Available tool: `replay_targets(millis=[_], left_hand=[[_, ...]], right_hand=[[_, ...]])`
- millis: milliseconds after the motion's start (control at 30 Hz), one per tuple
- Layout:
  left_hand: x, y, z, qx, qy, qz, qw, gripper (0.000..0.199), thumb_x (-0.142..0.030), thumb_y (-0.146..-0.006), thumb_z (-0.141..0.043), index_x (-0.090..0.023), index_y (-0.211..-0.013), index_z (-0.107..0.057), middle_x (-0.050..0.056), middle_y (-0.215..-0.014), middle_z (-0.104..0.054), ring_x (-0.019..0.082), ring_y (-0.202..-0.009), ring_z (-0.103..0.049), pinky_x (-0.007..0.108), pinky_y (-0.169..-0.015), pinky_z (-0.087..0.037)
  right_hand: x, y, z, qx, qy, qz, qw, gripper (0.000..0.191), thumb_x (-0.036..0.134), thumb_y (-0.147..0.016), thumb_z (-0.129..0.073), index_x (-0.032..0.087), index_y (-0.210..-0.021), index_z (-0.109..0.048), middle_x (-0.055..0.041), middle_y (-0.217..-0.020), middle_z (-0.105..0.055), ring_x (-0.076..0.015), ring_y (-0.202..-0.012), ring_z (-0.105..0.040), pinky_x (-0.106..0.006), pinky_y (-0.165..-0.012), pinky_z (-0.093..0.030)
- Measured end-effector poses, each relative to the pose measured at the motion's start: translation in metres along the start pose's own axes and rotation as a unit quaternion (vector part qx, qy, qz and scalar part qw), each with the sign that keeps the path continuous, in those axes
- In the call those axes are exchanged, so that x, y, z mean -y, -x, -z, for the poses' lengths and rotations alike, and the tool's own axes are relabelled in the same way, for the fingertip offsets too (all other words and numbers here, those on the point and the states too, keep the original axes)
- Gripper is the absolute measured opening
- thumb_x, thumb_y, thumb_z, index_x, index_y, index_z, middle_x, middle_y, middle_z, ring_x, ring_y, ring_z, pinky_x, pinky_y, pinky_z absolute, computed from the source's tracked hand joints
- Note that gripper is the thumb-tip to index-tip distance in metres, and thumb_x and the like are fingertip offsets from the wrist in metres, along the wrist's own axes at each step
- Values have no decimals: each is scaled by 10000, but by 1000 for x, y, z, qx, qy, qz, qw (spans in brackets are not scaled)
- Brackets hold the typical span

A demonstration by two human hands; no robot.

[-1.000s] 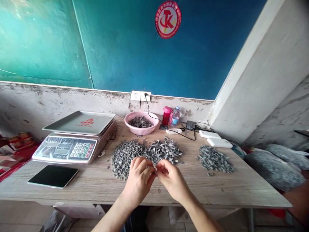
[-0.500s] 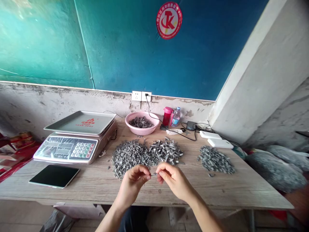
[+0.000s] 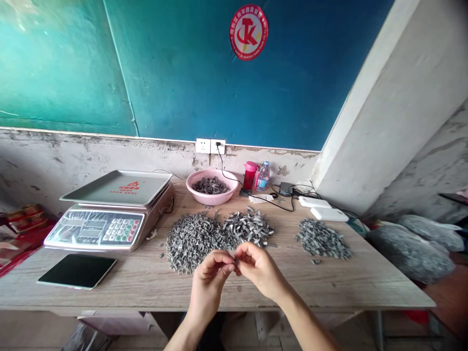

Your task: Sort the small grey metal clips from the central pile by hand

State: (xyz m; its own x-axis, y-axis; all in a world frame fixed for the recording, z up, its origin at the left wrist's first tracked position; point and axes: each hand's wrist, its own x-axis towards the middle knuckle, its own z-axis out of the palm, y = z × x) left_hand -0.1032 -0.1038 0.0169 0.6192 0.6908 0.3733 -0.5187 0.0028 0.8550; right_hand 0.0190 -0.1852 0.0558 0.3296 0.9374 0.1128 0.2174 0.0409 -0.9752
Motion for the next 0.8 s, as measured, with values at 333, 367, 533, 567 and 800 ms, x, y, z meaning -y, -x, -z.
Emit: replay_targets(millis=[333,367,533,567,800], left_hand=[[3,2,-4,-35,0,52,998,240,-222,-797,-633,-163,-995,-510,22,-837,-582,96,-715,-574,206,-642,-491],[2,2,-4,-36,-2,47,998,241,-227,-798,-631,-164,-995,-506,21,-835,-581,101,-729,-578,215,-662,-498],[-1,3,-5,-49,-63,40,996,247,-243,-794,-618,-161,-991,-494,27,-829,-585,125,-762,-588,248,-702,-509],[-1,3,-5,-53,-85,38,994,247,-240,-796,-611,-161,-996,-491,28,-830,-589,127,-768,-590,247,-704,-507],[-4,3,-3,-51,-225,-1,973,189,-227,-823,-553,-170,-997,-503,32,-842,-633,133,-762,-618,243,-708,-495]], right_hand=[[1,2,4,17,-2,4,1000,53,186,-825,-528,166,-865,-500,6,-749,-540,-110,-689,-533,-241,-660,-448],[2,2,4,20,4,7,1000,42,183,-831,-520,166,-865,-502,6,-749,-540,-111,-690,-531,-242,-663,-446],[9,4,4,34,55,26,998,12,172,-853,-494,167,-853,-505,7,-730,-540,-108,-680,-514,-229,-649,-436],[10,4,3,29,78,32,996,15,164,-851,-491,167,-848,-505,6,-723,-540,-108,-669,-510,-226,-638,-434],[13,9,-10,-106,323,211,917,169,22,-786,-426,178,-808,-485,-61,-869,-516,-150,-749,-522,-249,-645,-449]])
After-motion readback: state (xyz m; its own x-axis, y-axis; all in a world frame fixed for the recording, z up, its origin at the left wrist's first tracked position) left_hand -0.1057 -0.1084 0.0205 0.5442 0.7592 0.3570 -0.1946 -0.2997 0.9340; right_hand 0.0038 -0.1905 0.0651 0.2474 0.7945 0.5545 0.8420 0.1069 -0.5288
